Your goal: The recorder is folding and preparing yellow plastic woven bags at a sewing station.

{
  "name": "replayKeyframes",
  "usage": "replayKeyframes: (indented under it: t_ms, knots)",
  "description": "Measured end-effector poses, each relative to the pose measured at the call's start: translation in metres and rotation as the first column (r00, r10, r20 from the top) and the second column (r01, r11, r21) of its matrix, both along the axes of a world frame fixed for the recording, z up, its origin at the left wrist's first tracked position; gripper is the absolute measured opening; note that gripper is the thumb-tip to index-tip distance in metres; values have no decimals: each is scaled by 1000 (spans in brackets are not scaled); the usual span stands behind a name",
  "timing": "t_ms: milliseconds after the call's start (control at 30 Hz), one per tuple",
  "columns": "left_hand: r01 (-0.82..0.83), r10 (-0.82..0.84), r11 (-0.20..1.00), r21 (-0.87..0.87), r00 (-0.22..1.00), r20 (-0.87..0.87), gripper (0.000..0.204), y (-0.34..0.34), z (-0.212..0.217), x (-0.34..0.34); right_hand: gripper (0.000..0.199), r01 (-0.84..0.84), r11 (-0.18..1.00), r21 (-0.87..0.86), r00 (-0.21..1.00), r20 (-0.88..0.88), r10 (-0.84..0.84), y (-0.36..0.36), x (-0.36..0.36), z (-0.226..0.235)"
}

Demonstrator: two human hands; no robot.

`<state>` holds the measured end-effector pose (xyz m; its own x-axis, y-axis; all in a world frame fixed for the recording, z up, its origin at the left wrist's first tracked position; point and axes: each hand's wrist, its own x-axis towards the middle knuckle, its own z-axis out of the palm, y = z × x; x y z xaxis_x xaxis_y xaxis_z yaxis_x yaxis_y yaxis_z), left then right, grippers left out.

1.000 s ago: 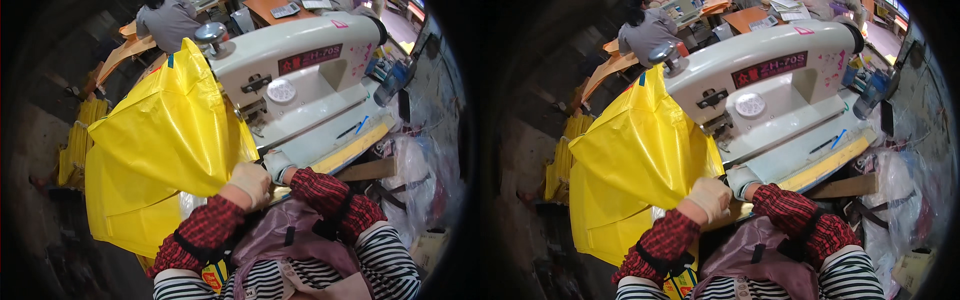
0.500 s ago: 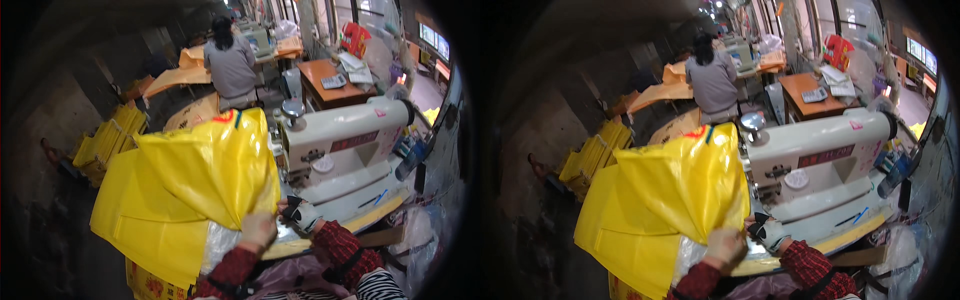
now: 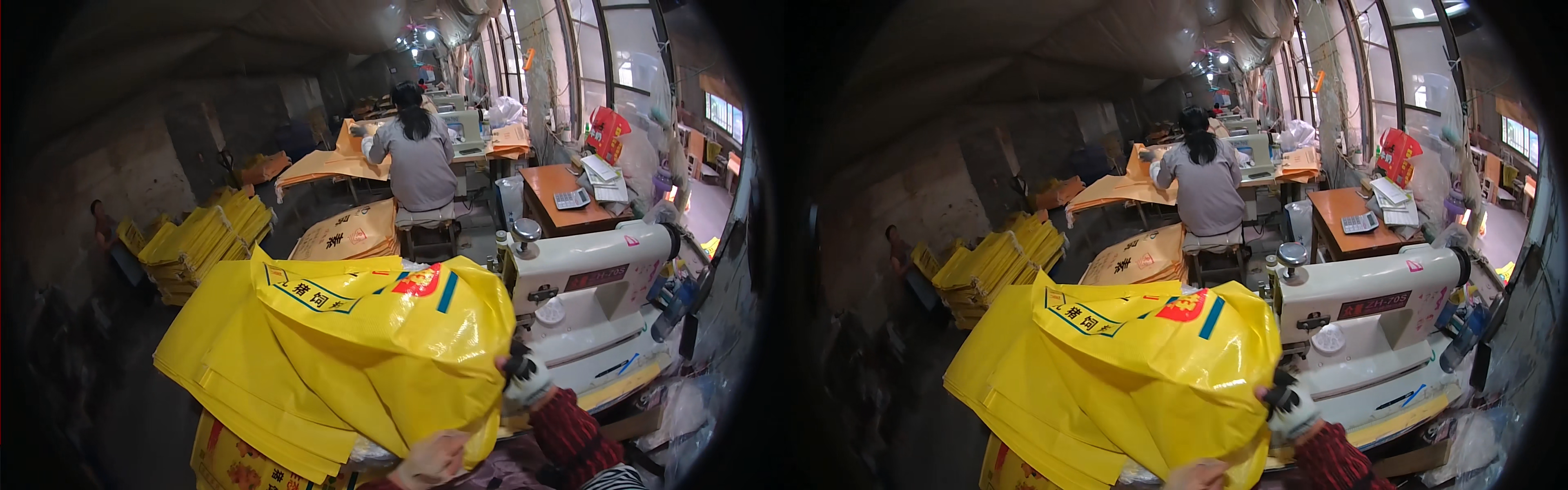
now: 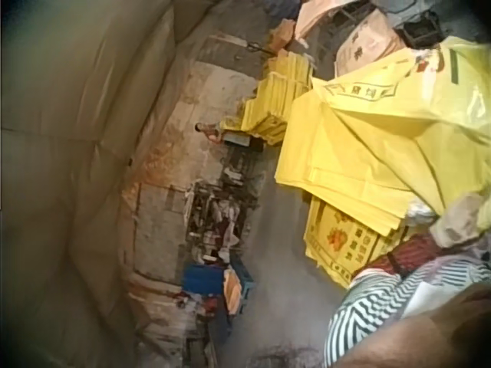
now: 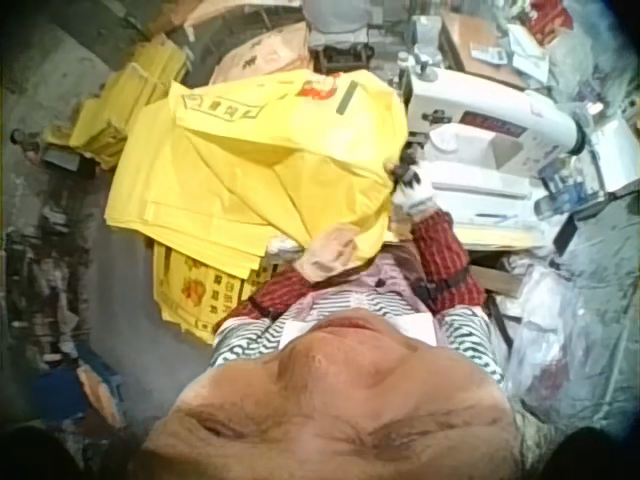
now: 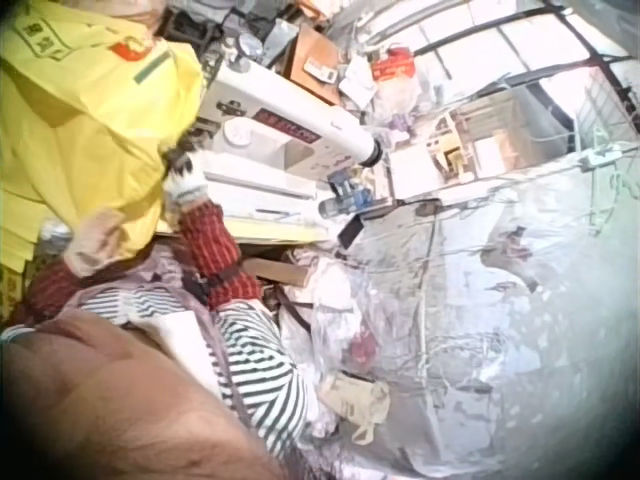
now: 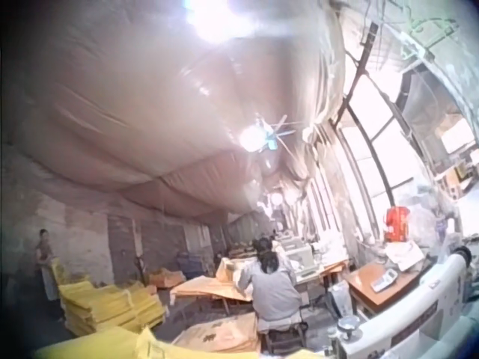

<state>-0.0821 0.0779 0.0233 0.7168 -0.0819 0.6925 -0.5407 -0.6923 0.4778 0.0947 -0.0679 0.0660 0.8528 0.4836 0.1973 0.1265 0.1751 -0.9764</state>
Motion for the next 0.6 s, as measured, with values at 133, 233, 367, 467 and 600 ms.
replayKeyframes:
  t_ms: [133,233,367,467,600]
  knots:
    - [-744,718,666,-54,621,314,36,102,85,0,22,58,965,-255,901,430,60,-67,-20,-44]
    - [-906,938,345,-244,329,106,45,245,89,14,27,-84,962,-261,980,153,127,-108,-42,-121]
    - [-879,778,252,-405,433,-455,45,329,98,41,33,-165,959,-229,985,-90,148,-93,-105,-40]
    - [-901,451,256,-350,432,-781,43,338,108,88,41,-164,956,-244,985,11,172,-105,-113,-58]
    - [-763,673,580,285,251,-696,33,382,56,126,47,-223,967,124,897,-361,254,-108,-125,-69]
